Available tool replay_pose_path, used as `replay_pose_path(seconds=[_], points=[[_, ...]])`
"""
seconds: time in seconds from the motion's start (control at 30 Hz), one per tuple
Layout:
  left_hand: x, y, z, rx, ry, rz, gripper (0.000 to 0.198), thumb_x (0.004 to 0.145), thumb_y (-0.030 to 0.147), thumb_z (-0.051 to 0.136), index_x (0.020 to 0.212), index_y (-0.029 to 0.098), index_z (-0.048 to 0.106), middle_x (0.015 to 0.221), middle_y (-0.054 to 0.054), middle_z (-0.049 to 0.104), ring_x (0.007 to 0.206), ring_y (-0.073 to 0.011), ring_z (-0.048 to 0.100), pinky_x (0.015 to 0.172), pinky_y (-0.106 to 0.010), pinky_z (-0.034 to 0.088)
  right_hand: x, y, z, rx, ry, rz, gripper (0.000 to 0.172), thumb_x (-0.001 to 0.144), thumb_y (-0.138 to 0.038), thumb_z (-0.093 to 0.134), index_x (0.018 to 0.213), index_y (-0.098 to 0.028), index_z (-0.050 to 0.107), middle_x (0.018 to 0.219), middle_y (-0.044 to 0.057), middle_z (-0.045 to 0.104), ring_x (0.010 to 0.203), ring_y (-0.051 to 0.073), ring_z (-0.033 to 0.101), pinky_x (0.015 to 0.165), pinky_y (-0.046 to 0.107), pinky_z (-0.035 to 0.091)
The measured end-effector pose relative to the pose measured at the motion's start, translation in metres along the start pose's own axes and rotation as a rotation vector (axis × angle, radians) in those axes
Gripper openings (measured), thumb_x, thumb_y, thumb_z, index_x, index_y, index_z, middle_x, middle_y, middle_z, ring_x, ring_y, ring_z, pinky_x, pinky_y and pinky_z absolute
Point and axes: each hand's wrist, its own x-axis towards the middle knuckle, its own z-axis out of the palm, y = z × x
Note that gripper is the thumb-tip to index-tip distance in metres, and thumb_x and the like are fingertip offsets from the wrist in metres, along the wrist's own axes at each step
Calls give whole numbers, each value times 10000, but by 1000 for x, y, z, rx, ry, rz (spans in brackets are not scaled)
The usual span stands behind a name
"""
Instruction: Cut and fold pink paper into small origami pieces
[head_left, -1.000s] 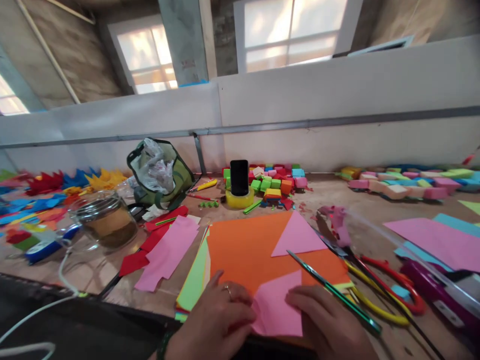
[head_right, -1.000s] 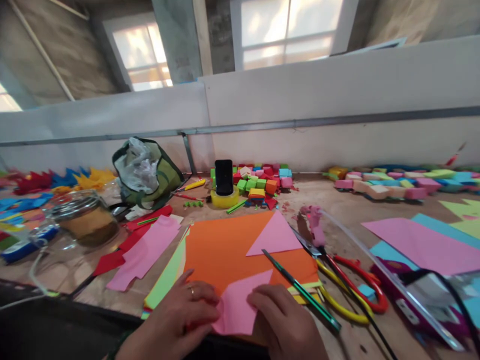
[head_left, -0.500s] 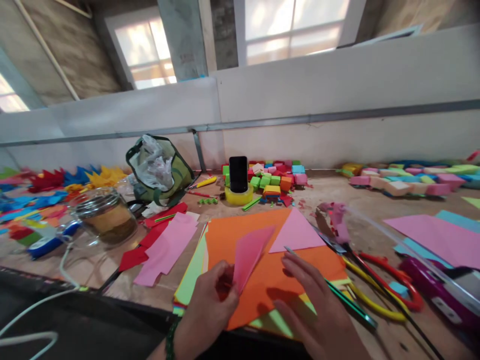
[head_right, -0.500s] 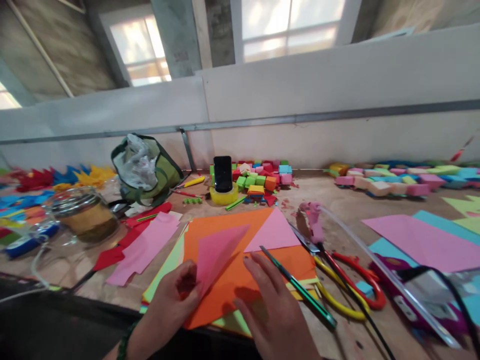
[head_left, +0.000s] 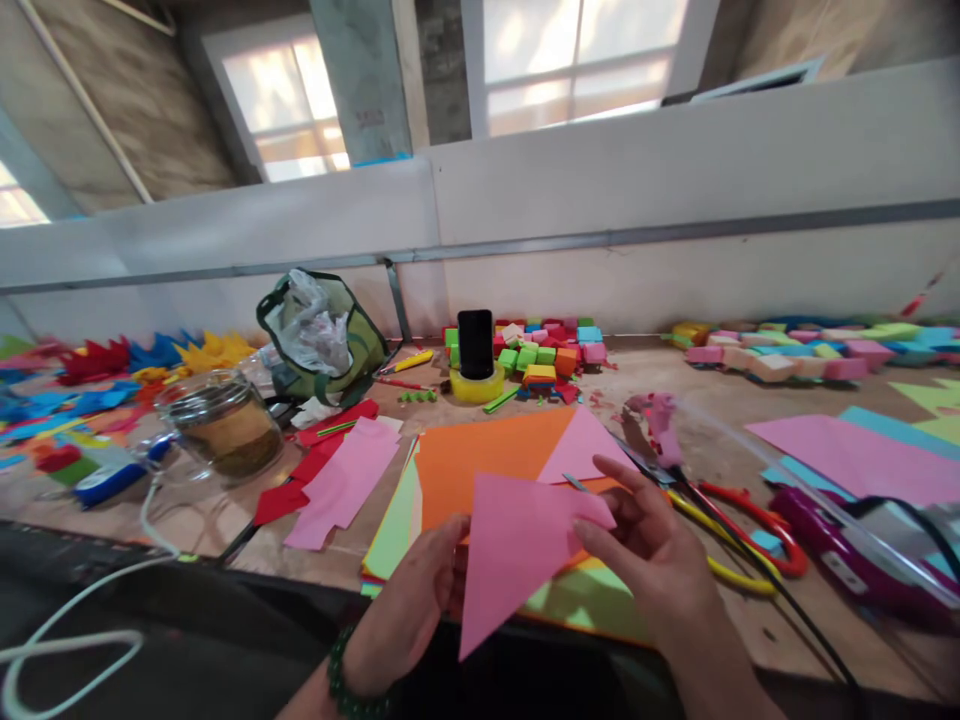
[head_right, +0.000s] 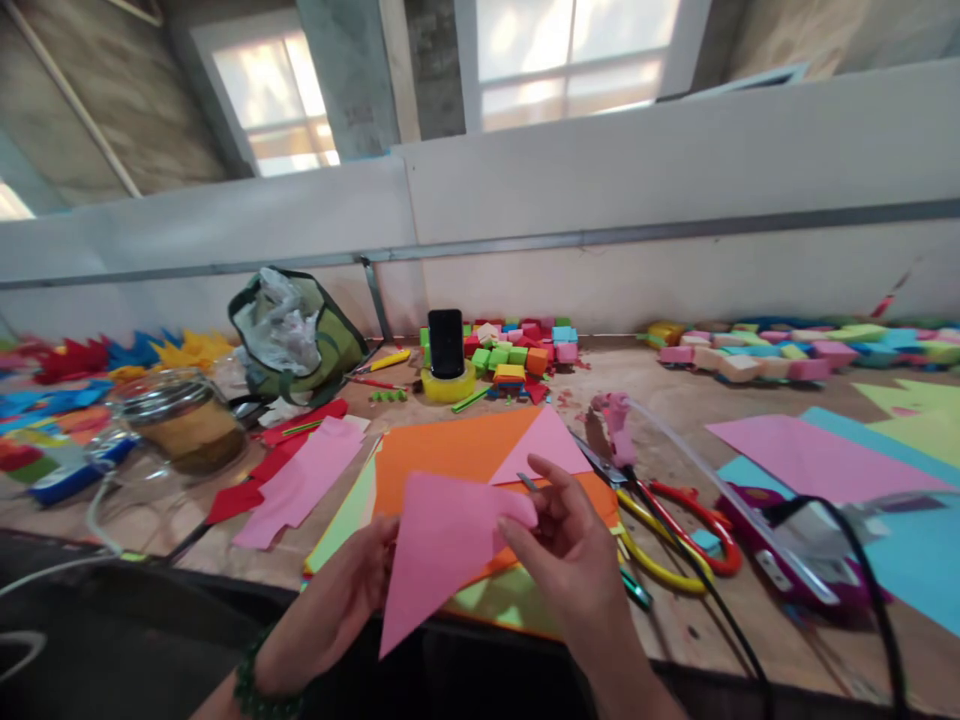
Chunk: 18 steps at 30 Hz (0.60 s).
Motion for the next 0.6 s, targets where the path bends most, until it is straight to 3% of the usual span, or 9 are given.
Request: replay_pose_path(seconds=[0.07,0.13,0.3,0.43,0.6], points=[[0,10,3,63,-15,97,545,700,655,627,839,129,646,731,-53,632,632,-138,577,586,-224,446,0,-1,1,-11,-14,-2,625,693,-333,764,1251,-217,507,698,-32,560,615,126,601,564,232,525],[1,20,5,197,8,165,440,641,522,758,776,120,638,668,-12,585,607,-105,521,571,-195,404,0,-1,1,-11,0,-8,624,691,-316,766,1253,-235,508,724,-30,559,633,122,597,578,228,524],[-2,33,3,418,136,224,455,710,515,694,572,127,500,519,59,347,493,-41,264,448,-182,195,6,-3,-6,35,72,-24,502,632,-304,799,1090,-212,617,681,-22,554,616,117,556,561,220,507],[-7,37,1,427,98,197,430,727,515,668,613,130,516,536,52,364,495,-46,266,439,-186,189,11,-2,-16,36,47,7,442,582,-290,826,981,-207,657,633,-22,561,590,112,541,523,205,488],[-9,36,2,504,66,179,409,738,493,655,615,123,530,547,48,358,501,-49,279,442,-179,200,11,-1,-21,-88,-49,17,410,677,-386,767,1023,-203,646,804,59,664,739,169,638,624,260,546]])
